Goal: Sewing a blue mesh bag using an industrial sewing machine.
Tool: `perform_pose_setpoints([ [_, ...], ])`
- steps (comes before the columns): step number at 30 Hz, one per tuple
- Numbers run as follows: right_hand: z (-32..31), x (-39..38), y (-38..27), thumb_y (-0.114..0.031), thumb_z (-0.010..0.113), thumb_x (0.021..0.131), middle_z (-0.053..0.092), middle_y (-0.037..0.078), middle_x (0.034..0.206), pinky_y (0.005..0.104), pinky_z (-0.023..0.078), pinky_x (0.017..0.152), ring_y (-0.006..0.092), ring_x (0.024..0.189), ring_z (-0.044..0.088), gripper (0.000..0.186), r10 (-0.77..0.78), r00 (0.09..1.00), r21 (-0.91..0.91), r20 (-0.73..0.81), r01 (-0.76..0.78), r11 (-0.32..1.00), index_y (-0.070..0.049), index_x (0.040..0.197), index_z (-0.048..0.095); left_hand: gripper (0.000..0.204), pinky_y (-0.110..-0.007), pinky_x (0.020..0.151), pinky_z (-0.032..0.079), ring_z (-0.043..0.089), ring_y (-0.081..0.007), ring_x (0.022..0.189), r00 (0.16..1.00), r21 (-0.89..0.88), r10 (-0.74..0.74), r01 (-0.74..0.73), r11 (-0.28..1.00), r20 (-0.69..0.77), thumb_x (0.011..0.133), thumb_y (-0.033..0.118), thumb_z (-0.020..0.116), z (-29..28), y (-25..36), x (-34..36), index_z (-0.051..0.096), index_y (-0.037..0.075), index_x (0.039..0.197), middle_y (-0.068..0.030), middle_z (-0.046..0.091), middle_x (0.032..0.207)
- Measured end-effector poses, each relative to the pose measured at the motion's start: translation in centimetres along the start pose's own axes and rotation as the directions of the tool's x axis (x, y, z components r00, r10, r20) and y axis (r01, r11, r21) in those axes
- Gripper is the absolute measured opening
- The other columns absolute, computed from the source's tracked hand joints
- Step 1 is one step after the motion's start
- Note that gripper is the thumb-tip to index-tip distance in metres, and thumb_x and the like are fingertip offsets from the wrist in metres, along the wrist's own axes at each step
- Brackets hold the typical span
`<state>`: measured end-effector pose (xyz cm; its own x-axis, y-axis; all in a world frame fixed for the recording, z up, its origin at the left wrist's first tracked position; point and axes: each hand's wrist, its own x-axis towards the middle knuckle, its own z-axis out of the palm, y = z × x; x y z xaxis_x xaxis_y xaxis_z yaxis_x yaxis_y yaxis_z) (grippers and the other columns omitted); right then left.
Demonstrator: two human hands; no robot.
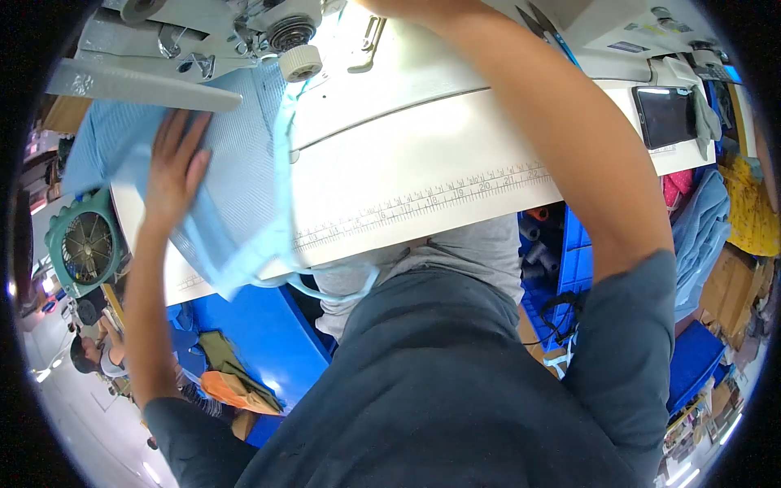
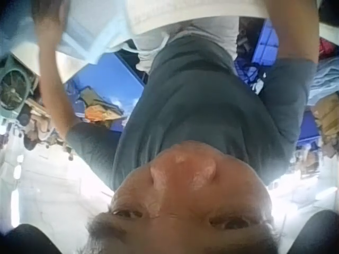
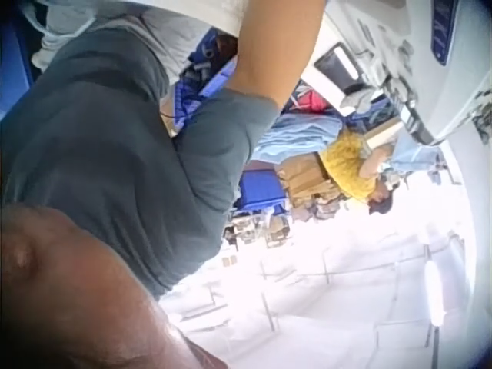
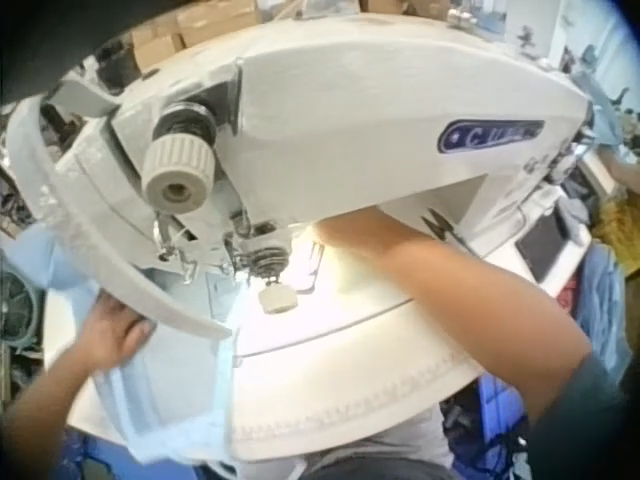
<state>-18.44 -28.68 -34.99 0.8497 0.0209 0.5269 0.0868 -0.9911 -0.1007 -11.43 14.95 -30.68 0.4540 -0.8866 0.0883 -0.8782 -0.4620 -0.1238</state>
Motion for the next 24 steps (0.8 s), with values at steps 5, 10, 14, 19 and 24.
perform_pose_setpoints([
  [5,-1.9,-1.1,-1.8,-0.013,0.067,0.096,0.076,0.023,0.093,0.0475,0.056,0.082,0.0390,0.086,0.073,0.019,0.004,1.000,-0.032,0.019,-0.003,0.999,0.003,0.097,0.075,0.043,-0.050,0.119,0.045,0.057,-0.0377,0.141,0.997,0.065,0.050,-0.053,0.996,0.050,0.101,0.013,0.066,-3.6,-0.5,7.4,0.068,0.013,0.144,-0.0106,0.065,0.148],
  [10,-6.2,-1.8,-4.0,-0.017,0.072,0.093,0.069,0.019,0.071,0.0451,0.049,0.063,0.0325,0.063,0.064,0.024,0.483,0.758,0.209,0.438,-0.609,0.766,0.003,0.078,0.068,0.027,-0.044,0.093,0.059,0.069,-0.0315,0.115,0.987,-0.215,-0.068,0.035,0.976,-0.146,0.094,0.006,0.073,-1.6,9.5,9.5,0.078,0.006,0.121,-0.0087,0.074,0.119],
  [14,-6.1,-2.3,-4.6,-0.019,0.073,0.093,0.065,0.018,0.063,0.0464,0.049,0.060,0.0328,0.057,0.063,0.031,0.471,0.781,0.199,0.410,-0.581,0.789,0.001,0.071,0.066,0.025,-0.042,0.088,0.057,0.068,-0.0290,0.106,0.936,-0.312,-0.125,0.017,0.950,-0.330,0.094,0.009,0.075,0.9,11.7,9.9,0.080,0.007,0.118,-0.0068,0.074,0.114],
  [19,-4.7,-5.8,-4.5,-0.025,0.084,0.092,0.076,0.008,0.117,0.0391,0.059,0.081,0.0295,0.091,0.073,0.021,-0.041,0.993,-0.004,-0.108,0.041,0.999,-0.009,0.107,0.083,0.023,-0.040,0.086,0.056,0.066,-0.0274,0.103,0.879,-0.393,-0.137,-0.061,0.918,-0.456,0.093,0.009,0.076,2.6,10.4,10.4,0.083,0.008,0.115,-0.0059,0.072,0.112],
  [24,-3.4,-6.5,-5.9,-0.031,0.089,0.089,0.072,0.009,0.122,0.0432,0.060,0.086,0.0329,0.100,0.074,0.021,0.108,0.994,0.328,-0.010,-0.099,0.939,-0.019,0.107,0.084,0.025,-0.041,0.092,0.054,0.066,-0.0293,0.106,0.900,-0.568,-0.245,-0.003,0.823,-0.360,0.091,0.005,0.077,2.7,10.5,10.2,0.084,0.010,0.115,-0.0068,0.073,0.111],
])
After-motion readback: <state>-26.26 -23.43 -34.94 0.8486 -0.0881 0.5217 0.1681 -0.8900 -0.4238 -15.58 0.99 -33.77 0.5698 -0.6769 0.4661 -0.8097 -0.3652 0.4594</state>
